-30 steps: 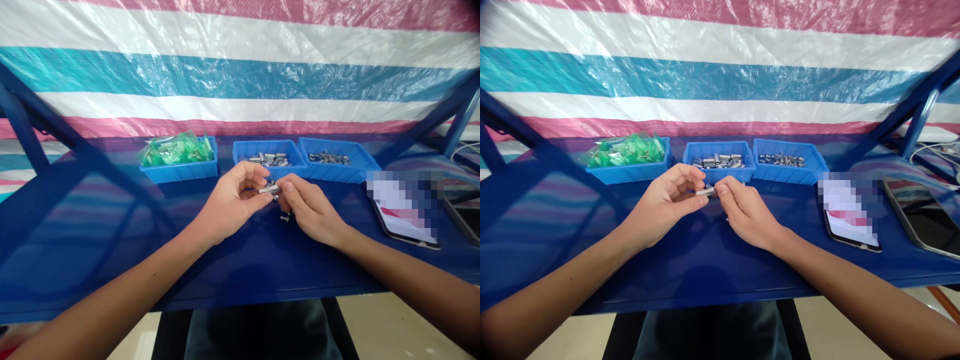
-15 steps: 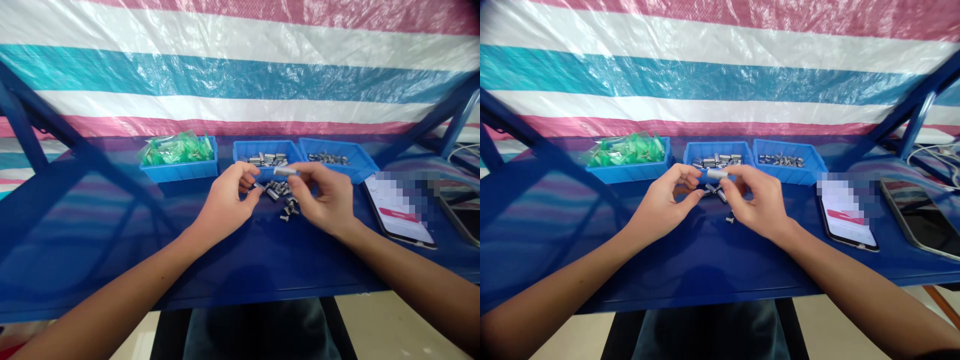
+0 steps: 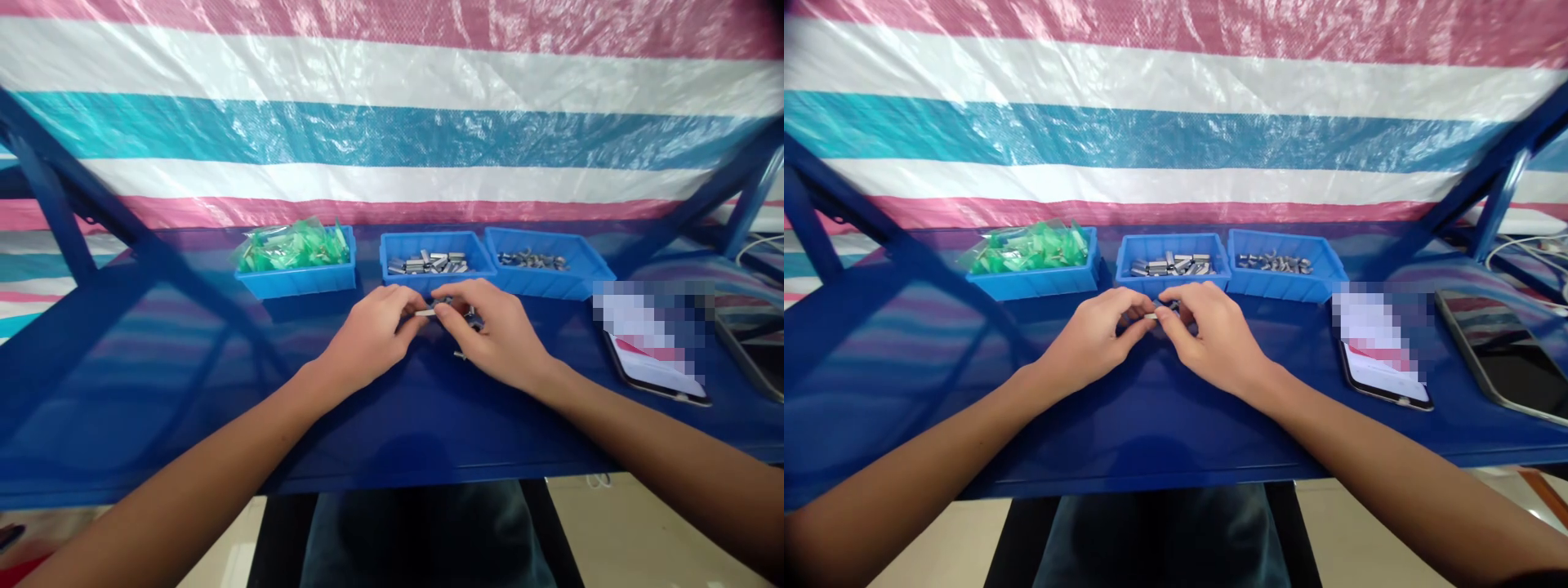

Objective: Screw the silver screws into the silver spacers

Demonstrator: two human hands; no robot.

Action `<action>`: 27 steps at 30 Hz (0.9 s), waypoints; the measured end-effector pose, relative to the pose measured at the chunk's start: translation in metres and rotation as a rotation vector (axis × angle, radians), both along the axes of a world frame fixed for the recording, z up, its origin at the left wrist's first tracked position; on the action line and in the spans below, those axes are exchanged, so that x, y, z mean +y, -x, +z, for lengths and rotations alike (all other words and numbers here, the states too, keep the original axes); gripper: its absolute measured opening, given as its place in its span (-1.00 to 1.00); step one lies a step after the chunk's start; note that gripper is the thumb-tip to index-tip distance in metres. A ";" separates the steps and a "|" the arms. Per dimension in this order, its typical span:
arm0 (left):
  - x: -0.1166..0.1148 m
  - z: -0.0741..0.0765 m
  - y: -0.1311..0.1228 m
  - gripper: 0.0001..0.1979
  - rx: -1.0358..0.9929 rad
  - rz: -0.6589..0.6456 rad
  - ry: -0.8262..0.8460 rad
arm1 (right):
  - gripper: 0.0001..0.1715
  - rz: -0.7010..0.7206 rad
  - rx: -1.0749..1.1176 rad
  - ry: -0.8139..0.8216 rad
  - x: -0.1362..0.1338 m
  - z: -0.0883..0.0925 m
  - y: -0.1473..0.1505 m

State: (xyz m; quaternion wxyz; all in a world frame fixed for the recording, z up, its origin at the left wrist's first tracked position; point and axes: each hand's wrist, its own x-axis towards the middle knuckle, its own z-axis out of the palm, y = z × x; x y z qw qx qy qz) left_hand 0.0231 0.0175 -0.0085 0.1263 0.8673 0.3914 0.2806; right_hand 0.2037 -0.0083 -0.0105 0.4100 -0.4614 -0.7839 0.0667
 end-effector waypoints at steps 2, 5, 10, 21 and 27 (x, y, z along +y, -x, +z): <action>-0.003 0.004 -0.001 -0.94 -0.122 -0.027 -0.041 | -0.78 0.027 0.034 0.121 0.000 0.000 0.001; -0.008 0.010 -0.003 -0.96 -0.208 -0.040 -0.139 | -0.68 0.106 0.138 0.287 0.001 0.003 0.001; -0.013 0.016 -0.007 -0.91 -0.464 -0.062 0.151 | -0.78 0.151 0.352 0.369 -0.002 0.004 0.001; -0.006 0.013 -0.007 -0.78 -0.754 -0.038 0.764 | -0.79 0.136 0.280 0.094 -0.001 -0.002 0.002; -0.008 0.015 -0.007 -0.90 -0.602 0.003 0.185 | -0.77 0.140 0.397 0.321 0.000 0.000 0.002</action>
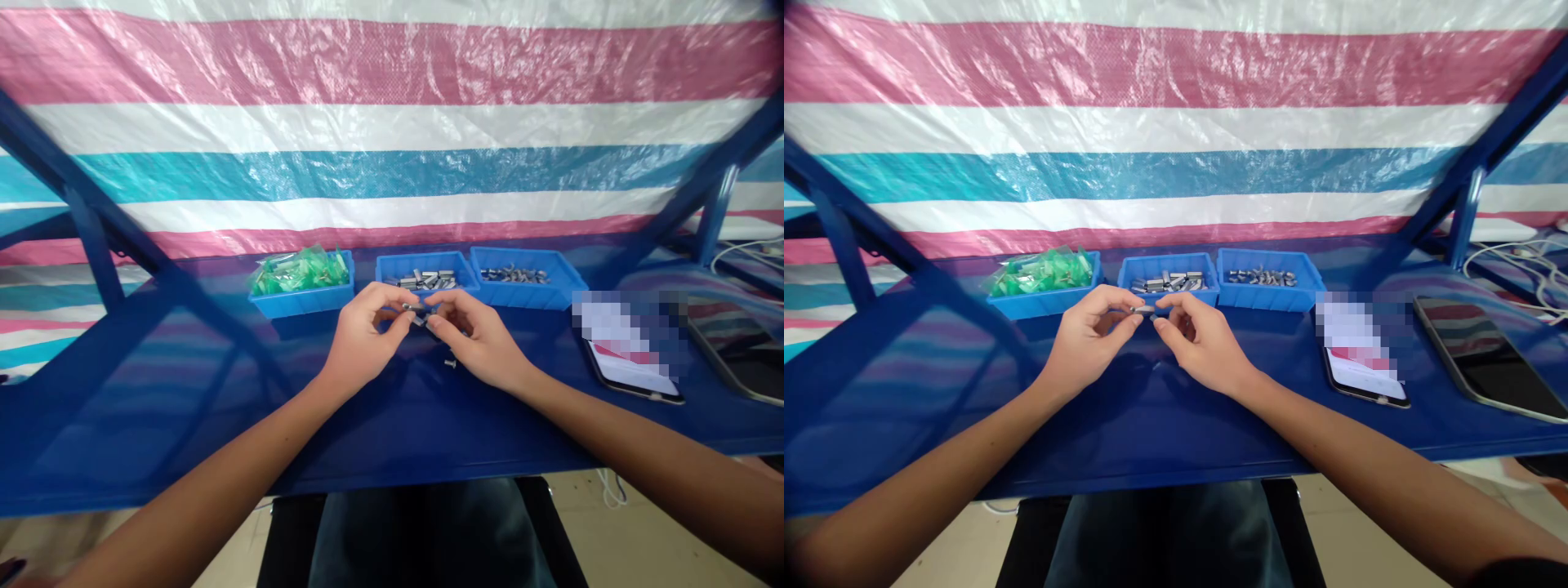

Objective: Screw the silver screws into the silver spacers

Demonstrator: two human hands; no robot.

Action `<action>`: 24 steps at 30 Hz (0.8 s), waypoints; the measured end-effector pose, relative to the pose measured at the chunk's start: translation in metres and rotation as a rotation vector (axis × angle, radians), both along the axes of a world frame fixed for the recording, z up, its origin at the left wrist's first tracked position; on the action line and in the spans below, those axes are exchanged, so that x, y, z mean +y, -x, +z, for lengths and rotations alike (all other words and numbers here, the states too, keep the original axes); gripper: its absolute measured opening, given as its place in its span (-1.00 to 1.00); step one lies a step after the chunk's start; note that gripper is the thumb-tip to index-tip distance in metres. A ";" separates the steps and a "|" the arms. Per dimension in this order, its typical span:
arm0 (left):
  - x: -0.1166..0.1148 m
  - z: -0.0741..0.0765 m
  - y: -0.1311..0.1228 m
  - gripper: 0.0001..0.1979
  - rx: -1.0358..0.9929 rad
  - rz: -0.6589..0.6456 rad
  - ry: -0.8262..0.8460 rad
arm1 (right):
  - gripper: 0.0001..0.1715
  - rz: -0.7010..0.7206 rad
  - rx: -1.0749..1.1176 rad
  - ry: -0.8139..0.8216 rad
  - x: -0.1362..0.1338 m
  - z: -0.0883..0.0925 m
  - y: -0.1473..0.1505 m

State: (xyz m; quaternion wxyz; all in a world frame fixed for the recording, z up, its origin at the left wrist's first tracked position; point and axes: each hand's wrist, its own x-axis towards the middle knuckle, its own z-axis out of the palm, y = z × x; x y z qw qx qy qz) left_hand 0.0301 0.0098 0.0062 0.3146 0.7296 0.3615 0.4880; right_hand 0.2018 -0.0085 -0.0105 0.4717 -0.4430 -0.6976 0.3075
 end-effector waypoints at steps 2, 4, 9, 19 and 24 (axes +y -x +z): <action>-0.002 0.000 0.001 -0.90 0.130 0.052 -0.250 | -0.75 0.019 0.026 0.077 -0.001 0.002 0.001; -0.006 0.000 0.001 -0.87 0.227 0.083 -0.438 | -0.71 0.049 0.024 0.102 -0.003 0.005 0.002; -0.013 -0.003 -0.001 -0.79 0.293 0.043 -0.551 | -0.70 0.068 0.132 0.092 -0.003 0.006 0.004; -0.008 -0.001 -0.006 -0.84 -0.214 -0.211 0.501 | -0.89 -0.112 -0.123 -0.367 -0.004 -0.001 0.003; -0.005 0.000 -0.003 -0.77 -0.328 -0.207 0.666 | -0.82 -0.081 -0.211 -0.500 -0.006 -0.003 0.002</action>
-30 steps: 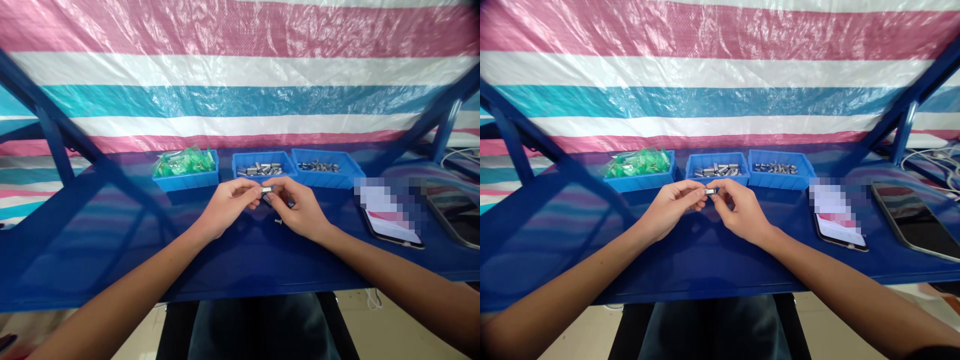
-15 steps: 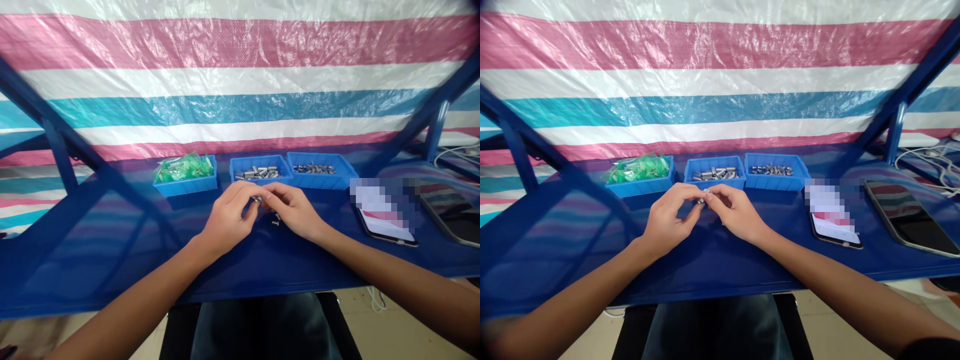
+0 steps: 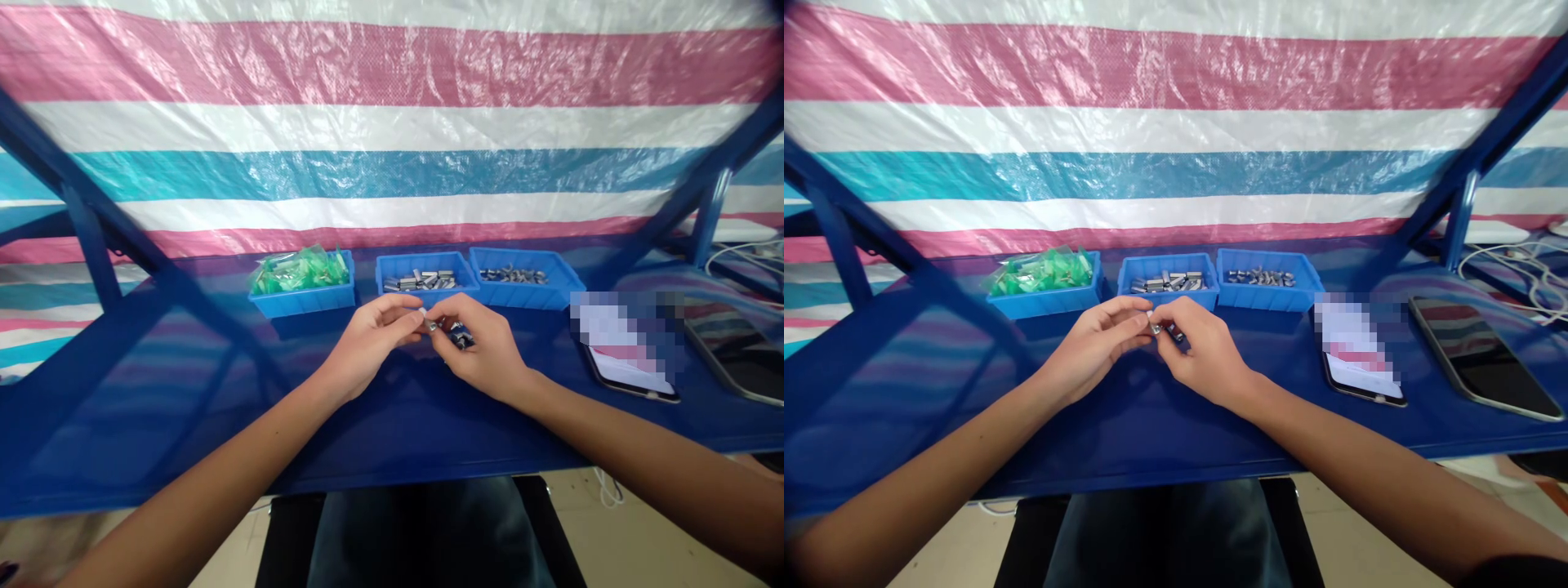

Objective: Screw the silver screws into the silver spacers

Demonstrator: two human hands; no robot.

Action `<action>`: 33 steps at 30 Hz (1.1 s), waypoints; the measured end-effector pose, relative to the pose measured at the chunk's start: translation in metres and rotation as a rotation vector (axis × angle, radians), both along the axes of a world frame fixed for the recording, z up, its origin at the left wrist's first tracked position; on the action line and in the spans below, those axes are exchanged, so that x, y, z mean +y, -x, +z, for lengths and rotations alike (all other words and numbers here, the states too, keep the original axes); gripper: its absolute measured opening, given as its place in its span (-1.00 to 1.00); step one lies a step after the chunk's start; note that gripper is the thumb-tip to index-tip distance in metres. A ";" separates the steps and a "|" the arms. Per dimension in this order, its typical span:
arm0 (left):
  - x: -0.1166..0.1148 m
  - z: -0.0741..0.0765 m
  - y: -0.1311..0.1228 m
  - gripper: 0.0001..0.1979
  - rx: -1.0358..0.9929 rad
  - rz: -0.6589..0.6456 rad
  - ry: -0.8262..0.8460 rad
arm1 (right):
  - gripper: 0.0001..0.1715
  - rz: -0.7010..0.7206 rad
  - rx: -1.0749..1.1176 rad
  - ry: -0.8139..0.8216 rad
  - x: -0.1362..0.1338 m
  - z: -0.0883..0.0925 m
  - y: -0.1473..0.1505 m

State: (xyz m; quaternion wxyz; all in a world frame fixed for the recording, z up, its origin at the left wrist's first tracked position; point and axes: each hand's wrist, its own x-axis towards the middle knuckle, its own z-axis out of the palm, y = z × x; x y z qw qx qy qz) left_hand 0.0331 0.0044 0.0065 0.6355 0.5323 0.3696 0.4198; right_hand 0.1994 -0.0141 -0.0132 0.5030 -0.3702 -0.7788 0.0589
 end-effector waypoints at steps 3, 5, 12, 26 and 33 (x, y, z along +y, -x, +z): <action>0.000 0.000 0.001 -0.74 -0.012 -0.008 -0.001 | -0.77 0.023 -0.017 -0.018 -0.002 0.001 0.000; 0.000 0.001 0.001 -0.76 -0.004 0.001 -0.028 | -0.76 0.044 -0.012 0.012 -0.002 0.002 0.001; -0.001 0.000 0.001 -0.89 0.138 -0.015 -0.374 | -0.78 0.048 0.150 0.189 0.000 -0.002 0.002; 0.009 -0.016 0.008 -0.64 0.717 0.000 -0.785 | -0.74 -0.346 -0.090 -0.221 0.038 0.016 -0.021; 0.013 -0.023 0.010 -0.61 1.070 -0.092 -0.940 | -0.70 -0.354 -0.138 -0.104 0.022 0.009 -0.026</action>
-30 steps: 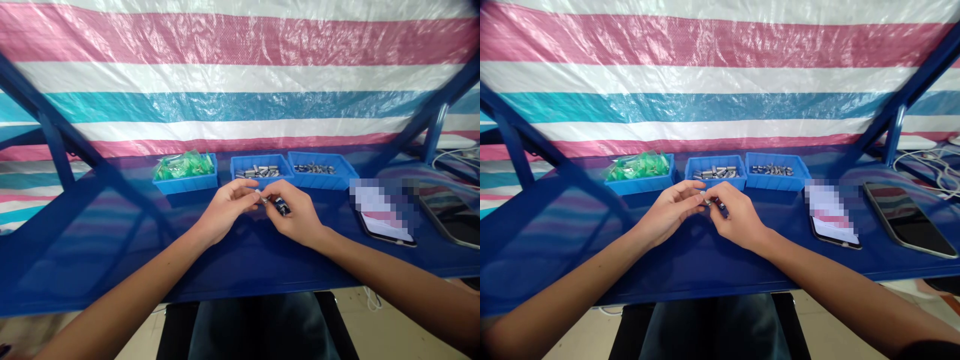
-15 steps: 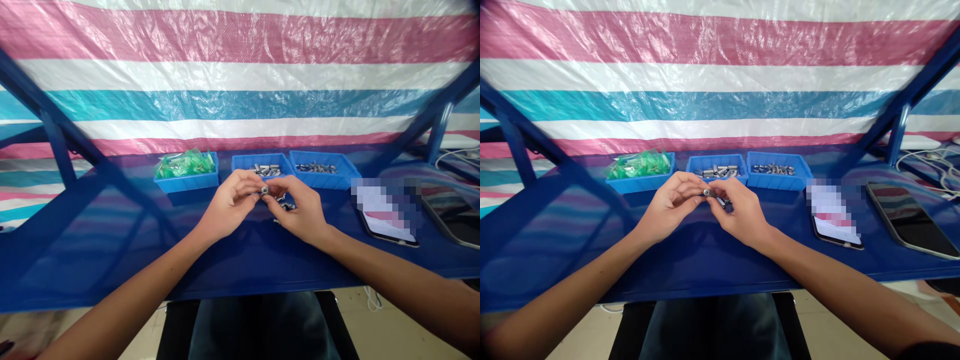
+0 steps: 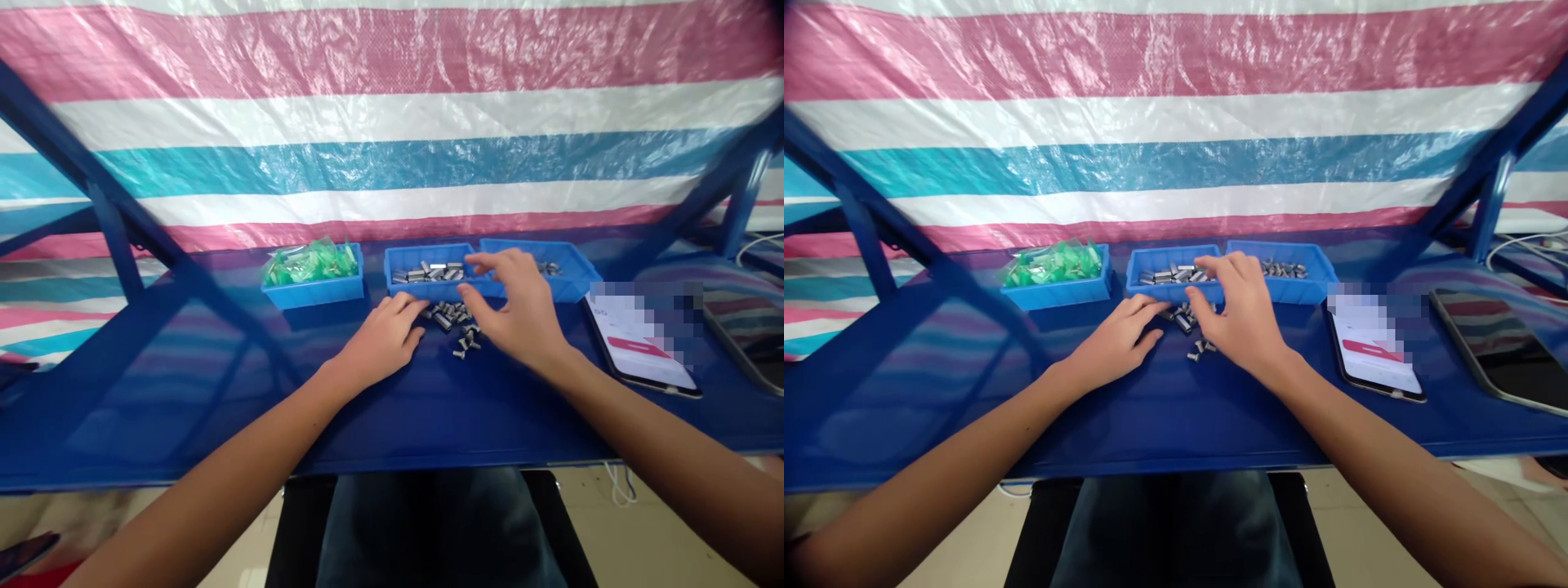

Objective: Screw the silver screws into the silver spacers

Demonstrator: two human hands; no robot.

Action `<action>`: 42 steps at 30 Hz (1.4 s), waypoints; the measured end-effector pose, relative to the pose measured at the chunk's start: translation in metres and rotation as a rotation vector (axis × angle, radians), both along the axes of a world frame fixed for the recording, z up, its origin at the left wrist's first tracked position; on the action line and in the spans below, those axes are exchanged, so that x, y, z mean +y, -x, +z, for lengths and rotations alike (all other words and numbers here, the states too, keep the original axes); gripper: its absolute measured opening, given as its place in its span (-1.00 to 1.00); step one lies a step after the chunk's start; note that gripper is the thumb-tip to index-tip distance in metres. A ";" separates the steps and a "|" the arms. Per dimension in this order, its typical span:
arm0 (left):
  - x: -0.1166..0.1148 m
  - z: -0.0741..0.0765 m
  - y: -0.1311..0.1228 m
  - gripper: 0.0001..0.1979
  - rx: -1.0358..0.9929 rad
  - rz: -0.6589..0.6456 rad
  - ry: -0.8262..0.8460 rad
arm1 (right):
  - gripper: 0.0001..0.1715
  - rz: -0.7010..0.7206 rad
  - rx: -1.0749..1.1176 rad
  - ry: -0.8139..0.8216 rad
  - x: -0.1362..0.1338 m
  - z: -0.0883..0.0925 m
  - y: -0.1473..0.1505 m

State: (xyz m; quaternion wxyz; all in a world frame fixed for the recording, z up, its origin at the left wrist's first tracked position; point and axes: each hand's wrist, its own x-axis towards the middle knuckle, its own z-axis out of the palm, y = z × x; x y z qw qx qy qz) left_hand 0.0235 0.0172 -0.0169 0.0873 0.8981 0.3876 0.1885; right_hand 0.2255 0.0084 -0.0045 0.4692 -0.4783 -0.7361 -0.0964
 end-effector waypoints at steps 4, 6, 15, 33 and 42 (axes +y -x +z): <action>-0.003 0.000 -0.001 -0.68 0.049 0.085 -0.050 | -0.78 0.114 -0.024 0.063 -0.012 -0.006 0.011; -0.003 0.000 -0.001 -0.75 0.008 0.086 -0.058 | -0.82 0.156 -0.029 0.077 -0.012 -0.008 0.014; 0.000 0.001 -0.006 -0.89 -0.595 0.113 0.383 | -0.83 0.251 -0.002 0.146 -0.014 -0.011 0.017; -0.001 0.011 -0.007 -0.55 -1.118 -0.029 0.676 | -0.75 0.450 0.477 0.678 -0.015 -0.009 0.018; -0.006 0.014 -0.009 -0.52 -1.087 -0.094 0.644 | -0.78 0.371 0.425 0.579 -0.016 -0.009 0.020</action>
